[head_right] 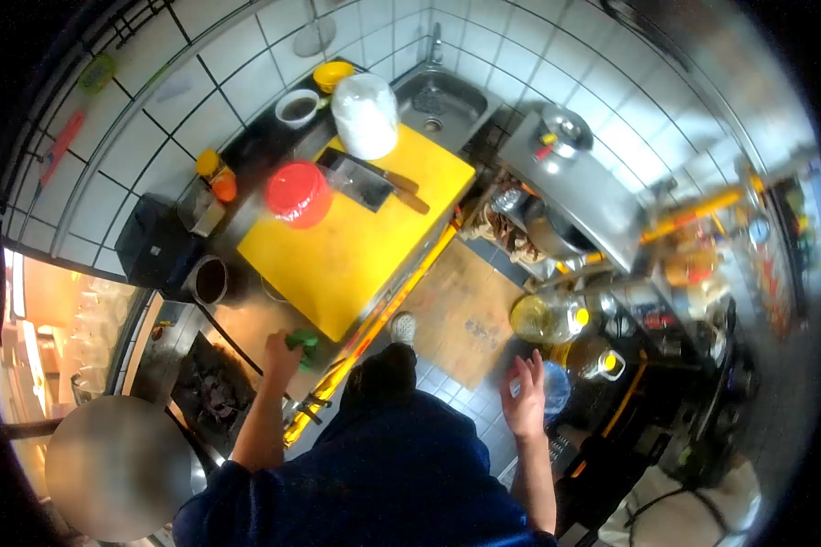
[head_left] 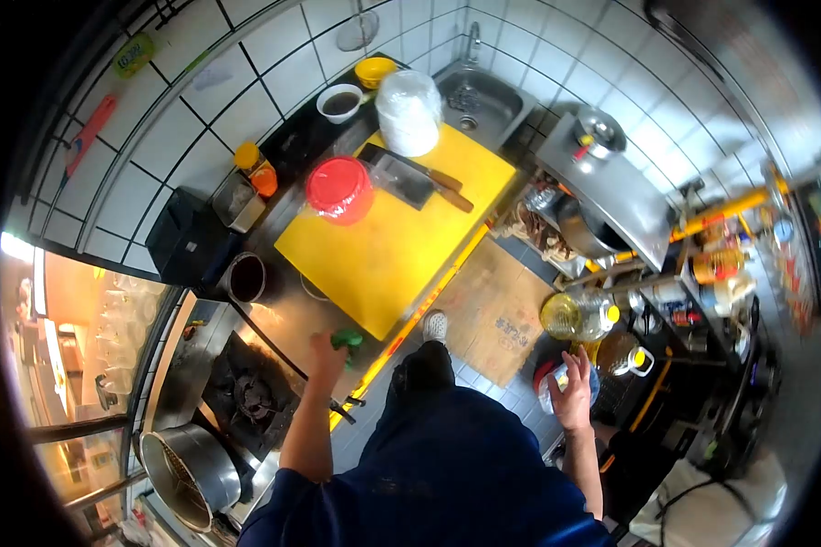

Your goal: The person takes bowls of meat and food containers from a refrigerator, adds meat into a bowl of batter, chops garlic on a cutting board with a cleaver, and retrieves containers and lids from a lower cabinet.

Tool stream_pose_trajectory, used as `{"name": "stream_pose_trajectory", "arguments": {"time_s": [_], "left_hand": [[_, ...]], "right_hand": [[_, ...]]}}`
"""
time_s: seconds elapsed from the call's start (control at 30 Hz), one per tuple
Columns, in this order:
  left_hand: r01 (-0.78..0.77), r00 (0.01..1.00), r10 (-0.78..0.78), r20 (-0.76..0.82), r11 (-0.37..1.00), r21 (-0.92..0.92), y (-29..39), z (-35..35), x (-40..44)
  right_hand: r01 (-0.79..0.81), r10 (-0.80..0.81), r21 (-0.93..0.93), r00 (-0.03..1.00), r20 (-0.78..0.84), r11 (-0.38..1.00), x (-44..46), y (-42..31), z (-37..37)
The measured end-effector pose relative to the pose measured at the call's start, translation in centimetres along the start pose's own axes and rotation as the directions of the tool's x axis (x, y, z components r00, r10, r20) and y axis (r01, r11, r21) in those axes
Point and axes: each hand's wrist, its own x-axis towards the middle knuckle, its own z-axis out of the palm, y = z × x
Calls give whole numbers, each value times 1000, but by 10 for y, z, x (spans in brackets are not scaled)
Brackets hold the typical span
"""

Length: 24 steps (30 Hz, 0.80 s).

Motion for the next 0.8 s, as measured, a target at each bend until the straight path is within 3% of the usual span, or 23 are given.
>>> {"name": "stream_pose_trajectory", "arguments": {"time_s": [0.07, 0.17, 0.23, 0.3, 0.4, 0.5, 0.6, 0.7, 0.8], "left_hand": [[90, 996, -91, -14, 993, -81, 35, -49, 23], [147, 988, -152, 17, 976, 161, 114, -102, 57], [-28, 989, 38, -143, 997, 66, 134, -114, 100], [-171, 903, 227, -364, 969, 178, 154, -125, 151], [24, 912, 119, -393, 940, 340, 202, -151, 201], [9, 974, 67, -219, 945, 327, 203, -143, 234], [38, 973, 32, -228, 955, 294, 185, -115, 242], [-81, 911, 216, -351, 929, 362, 154, -90, 234], [-258, 864, 413, -289, 855, 450, 125, -77, 238]], "right_hand": [[104, -97, -61, 990, 103, 993, 66, -18, 1], [289, -276, -79, 949, 151, 954, 183, -75, 14], [440, -433, -55, 895, 109, 896, 264, -115, 32], [576, -573, -51, 817, 65, 816, 345, -159, 59], [662, -663, -44, 745, -73, 748, 456, -237, 110], [612, -625, -126, 763, -165, 781, 523, -306, 151], [594, -567, -262, 805, 175, 761, 575, -312, 194], [387, -397, 104, 913, 96, 916, 583, -303, 202], [114, -137, 305, 989, 57, 946, 581, -290, 182]]}}
